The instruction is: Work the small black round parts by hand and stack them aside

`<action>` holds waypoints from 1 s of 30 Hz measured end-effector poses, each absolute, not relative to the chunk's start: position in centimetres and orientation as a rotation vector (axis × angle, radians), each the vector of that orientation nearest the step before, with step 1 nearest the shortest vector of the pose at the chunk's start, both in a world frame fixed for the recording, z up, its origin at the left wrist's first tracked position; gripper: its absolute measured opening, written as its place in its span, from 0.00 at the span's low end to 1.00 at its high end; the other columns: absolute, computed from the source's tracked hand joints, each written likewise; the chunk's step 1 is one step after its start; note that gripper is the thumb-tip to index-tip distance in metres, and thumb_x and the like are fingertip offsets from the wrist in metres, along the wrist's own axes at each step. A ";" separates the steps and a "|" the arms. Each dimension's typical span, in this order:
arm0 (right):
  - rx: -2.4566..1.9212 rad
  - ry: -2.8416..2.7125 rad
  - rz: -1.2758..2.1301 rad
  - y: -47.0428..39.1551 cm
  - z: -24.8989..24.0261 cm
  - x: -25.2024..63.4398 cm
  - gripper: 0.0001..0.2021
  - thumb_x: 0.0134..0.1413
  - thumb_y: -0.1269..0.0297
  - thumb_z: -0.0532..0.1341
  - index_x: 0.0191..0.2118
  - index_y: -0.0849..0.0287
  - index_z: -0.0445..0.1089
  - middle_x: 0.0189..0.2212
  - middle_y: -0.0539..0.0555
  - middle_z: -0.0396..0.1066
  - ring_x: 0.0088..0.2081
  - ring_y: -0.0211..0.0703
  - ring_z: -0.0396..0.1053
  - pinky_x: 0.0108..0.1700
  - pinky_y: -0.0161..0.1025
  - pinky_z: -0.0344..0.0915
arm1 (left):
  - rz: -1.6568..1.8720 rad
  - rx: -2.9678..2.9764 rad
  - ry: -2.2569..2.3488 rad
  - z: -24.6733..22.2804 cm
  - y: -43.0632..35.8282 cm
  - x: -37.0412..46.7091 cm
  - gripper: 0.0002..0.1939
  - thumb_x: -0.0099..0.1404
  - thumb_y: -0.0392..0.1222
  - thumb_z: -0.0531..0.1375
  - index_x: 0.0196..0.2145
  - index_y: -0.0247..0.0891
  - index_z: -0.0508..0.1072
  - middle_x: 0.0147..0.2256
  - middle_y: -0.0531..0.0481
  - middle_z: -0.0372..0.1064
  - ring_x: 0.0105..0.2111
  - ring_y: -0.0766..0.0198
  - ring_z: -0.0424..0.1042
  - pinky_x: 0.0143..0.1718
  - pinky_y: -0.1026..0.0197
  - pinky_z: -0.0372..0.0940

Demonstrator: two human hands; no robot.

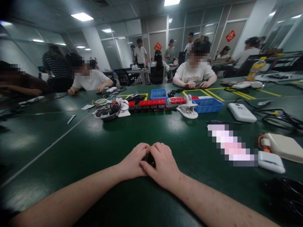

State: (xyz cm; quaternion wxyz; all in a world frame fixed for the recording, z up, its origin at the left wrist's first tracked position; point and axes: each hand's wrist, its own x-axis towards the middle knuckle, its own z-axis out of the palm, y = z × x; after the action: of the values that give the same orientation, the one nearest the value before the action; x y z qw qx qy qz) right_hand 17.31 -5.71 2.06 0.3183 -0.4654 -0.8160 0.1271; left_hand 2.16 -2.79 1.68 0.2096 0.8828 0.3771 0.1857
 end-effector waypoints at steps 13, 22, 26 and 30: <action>-0.819 -2.190 0.354 -5.9 2.3 17.6 0.13 0.43 0.76 0.51 0.36 0.59 0.66 0.35 0.53 0.68 0.40 0.42 0.63 0.50 0.48 0.54 | 0.501 2.479 0.882 0.9 -1.6 1.6 0.23 0.43 0.42 0.65 0.39 0.39 0.68 0.42 0.48 0.62 0.44 0.55 0.61 0.50 0.51 0.54; -0.613 -2.293 0.405 -6.6 3.2 17.5 0.11 0.41 0.77 0.48 0.26 0.58 0.65 0.26 0.48 0.68 0.38 0.38 0.66 0.59 0.50 0.38 | 0.397 2.538 0.843 0.7 -1.6 1.4 0.27 0.43 0.46 0.65 0.42 0.41 0.66 0.46 0.49 0.61 0.48 0.53 0.59 0.56 0.47 0.43; -0.624 -2.300 0.393 -6.7 3.3 17.6 0.12 0.41 0.77 0.49 0.28 0.57 0.66 0.27 0.49 0.69 0.43 0.40 0.64 0.59 0.51 0.37 | 0.379 2.527 0.859 0.7 -1.5 1.4 0.29 0.45 0.48 0.64 0.46 0.39 0.64 0.45 0.47 0.61 0.48 0.54 0.59 0.56 0.46 0.43; -0.692 -2.232 0.342 -6.6 3.1 17.8 0.13 0.43 0.73 0.52 0.38 0.57 0.64 0.36 0.52 0.68 0.46 0.44 0.62 0.58 0.53 0.40 | 0.373 2.535 0.844 0.7 -1.7 1.3 0.33 0.47 0.51 0.63 0.49 0.41 0.60 0.49 0.46 0.59 0.51 0.53 0.56 0.57 0.44 0.41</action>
State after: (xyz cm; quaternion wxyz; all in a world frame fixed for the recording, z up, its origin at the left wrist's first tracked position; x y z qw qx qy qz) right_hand 17.83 -6.58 3.05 0.3803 -0.2711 -0.8740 0.1340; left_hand 1.34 -1.66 0.66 0.2202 0.9166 0.3053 0.1349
